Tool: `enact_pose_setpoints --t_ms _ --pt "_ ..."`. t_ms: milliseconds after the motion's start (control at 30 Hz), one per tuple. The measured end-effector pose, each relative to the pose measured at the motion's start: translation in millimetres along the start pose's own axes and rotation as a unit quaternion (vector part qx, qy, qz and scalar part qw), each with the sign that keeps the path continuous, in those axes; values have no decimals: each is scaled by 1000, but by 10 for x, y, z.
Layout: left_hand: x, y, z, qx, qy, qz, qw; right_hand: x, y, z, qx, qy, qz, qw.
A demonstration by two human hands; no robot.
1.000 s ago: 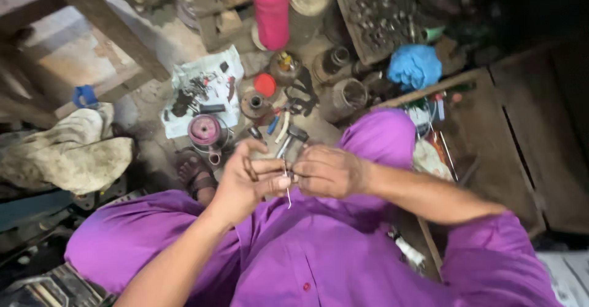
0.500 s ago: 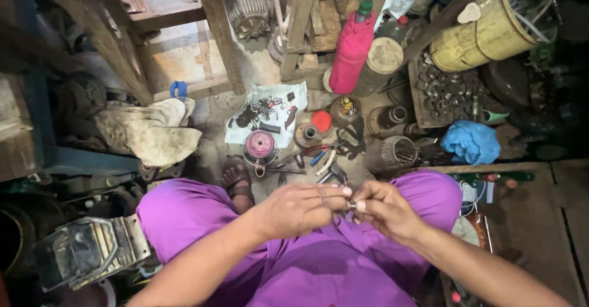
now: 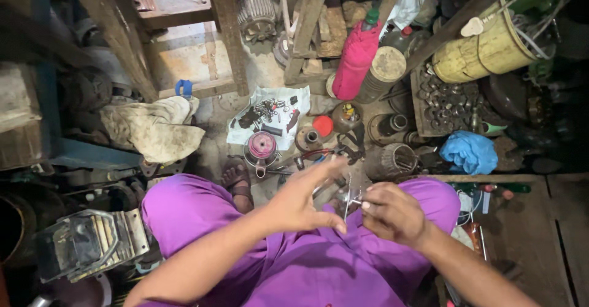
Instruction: The person assembles a small appliance by hand, using pliers to bend and secure a metal blade onto a shaft. They insert the assembly into a pink and silver container, add a small metal ring, and tighten the components together.
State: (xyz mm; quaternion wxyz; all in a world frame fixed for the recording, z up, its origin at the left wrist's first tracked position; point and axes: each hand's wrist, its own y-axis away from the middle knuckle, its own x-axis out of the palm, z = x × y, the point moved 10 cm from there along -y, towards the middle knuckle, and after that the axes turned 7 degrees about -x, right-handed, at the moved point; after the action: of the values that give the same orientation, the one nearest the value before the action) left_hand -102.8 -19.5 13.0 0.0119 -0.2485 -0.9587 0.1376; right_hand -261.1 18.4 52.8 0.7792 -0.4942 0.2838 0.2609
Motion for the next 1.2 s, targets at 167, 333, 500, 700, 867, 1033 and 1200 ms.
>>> enact_pose_setpoints --t_ms 167,333,500,700,867,1033,1200 --pt "404 45 704 -277 389 130 869 7 -238 227 -134 127 80 979" --pt "412 128 988 -312 168 117 928 113 -287 245 -189 177 158 953" --pt "318 39 669 -185 161 89 965 215 2 168 -198 171 161 952" --pt "205 65 319 -11 -125 68 990 666 1156 -919 596 -400 -91 690" --pt "668 271 954 -408 393 151 810 540 330 -223 -24 -7 200 980" --pt "203 79 251 20 -194 64 979 682 925 -851 545 -275 -17 792" --pt "289 42 443 -186 110 164 962 884 501 -305 63 -57 361 929"
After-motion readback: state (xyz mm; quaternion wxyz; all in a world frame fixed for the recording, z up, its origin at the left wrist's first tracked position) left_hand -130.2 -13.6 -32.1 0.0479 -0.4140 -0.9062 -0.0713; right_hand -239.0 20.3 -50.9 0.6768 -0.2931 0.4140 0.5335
